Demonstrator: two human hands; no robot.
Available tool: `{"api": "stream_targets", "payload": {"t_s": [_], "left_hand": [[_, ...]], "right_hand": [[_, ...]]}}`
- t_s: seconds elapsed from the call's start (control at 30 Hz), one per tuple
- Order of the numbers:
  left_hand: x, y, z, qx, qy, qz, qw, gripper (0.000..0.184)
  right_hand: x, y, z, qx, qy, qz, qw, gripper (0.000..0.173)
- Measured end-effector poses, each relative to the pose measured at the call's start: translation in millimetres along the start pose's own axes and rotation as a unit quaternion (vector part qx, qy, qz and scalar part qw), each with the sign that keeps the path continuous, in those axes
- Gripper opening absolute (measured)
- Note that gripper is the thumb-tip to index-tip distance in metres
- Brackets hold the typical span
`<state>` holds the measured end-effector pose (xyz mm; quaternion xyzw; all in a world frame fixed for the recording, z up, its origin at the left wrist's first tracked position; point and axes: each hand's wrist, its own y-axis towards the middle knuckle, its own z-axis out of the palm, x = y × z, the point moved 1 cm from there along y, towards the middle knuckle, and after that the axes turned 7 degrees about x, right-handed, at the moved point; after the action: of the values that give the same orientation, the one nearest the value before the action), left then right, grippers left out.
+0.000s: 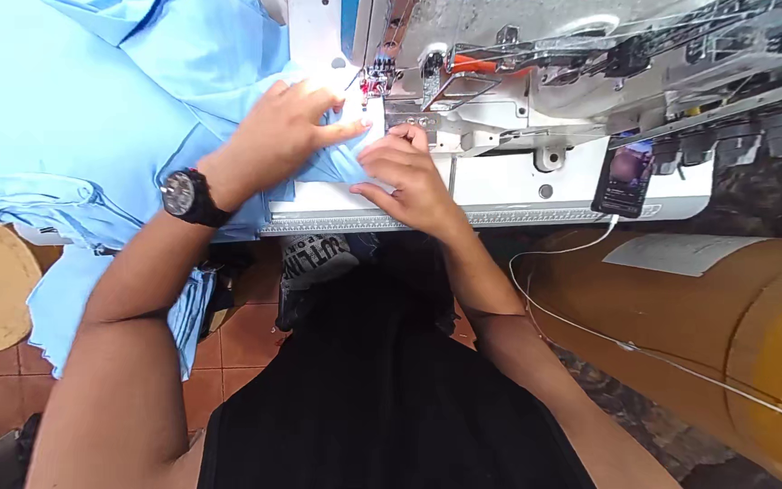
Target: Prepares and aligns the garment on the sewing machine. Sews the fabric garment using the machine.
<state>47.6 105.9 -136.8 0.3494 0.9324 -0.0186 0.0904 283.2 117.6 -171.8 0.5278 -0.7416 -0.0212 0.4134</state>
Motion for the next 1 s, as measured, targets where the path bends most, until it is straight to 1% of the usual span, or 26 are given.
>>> {"api": "stream_targets", "payload": {"t_s": [0.07, 0.1, 0.13, 0.23, 0.27, 0.33, 0.4, 0.47, 0.57, 0.7, 0.83, 0.93, 1.0], "left_hand": [[14.3, -4.1, -7.3, 0.037, 0.019, 0.033, 0.999, 0.065], [14.9, -4.3, -9.8, 0.044, 0.025, 0.043, 0.998, 0.064], [11.2, -3.3, -12.0, 0.04, 0.023, 0.052, 0.998, 0.06], [-8.6, 3.2, -22.8, 0.001, -0.003, 0.088, 0.996, 0.026], [-13.3, 6.7, -28.9, -0.003, -0.002, 0.103, 0.995, 0.022], [-13.5, 15.9, -41.8, 0.016, -0.004, 0.136, 0.991, 0.025], [-5.2, 25.1, -47.7, 0.05, -0.007, 0.166, 0.985, 0.026], [1.8, 31.5, -50.5, 0.088, 0.008, 0.174, 0.981, 0.025], [1.7, 36.9, -52.8, 0.13, 0.034, 0.171, 0.976, 0.026], [-0.5, 36.1, -62.6, 0.131, 0.056, 0.168, 0.975, 0.026], [-2.4, 34.3, -62.7, 0.133, 0.056, 0.165, 0.976, 0.023], [0.2, 35.5, -60.2, 0.117, 0.074, 0.16, 0.977, 0.026], [5.0, 34.4, -58.8, 0.096, 0.113, 0.138, 0.979, 0.029]], "right_hand": [[-0.6, -1.6, 17.7, -0.038, -0.035, 0.0, 0.999, 0.013], [-1.0, -2.7, 22.0, -0.054, -0.038, -0.002, 0.998, 0.013], [-2.0, -4.3, 21.9, -0.062, -0.03, -0.004, 0.998, 0.013], [-7.1, -9.5, 15.2, -0.056, 0.007, -0.013, 0.998, 0.015], [-7.6, -10.1, 14.9, -0.049, 0.01, -0.013, 0.999, 0.015], [-5.5, -8.9, 17.3, -0.046, 0.012, -0.013, 0.999, 0.015], [-3.5, -8.2, 19.2, -0.052, 0.019, -0.008, 0.998, 0.015], [-5.7, -6.3, 19.0, -0.054, 0.025, -0.009, 0.998, 0.015], [-6.1, -7.0, 19.7, -0.057, 0.036, -0.012, 0.998, 0.016], [-7.4, -7.9, 18.1, -0.052, 0.044, -0.016, 0.998, 0.016], [-7.3, -8.9, 16.9, -0.048, 0.049, -0.014, 0.998, 0.016], [-7.1, -8.0, 16.9, -0.048, 0.044, -0.013, 0.998, 0.017], [-7.1, -7.3, 16.9, -0.047, 0.037, -0.011, 0.998, 0.017]]}}
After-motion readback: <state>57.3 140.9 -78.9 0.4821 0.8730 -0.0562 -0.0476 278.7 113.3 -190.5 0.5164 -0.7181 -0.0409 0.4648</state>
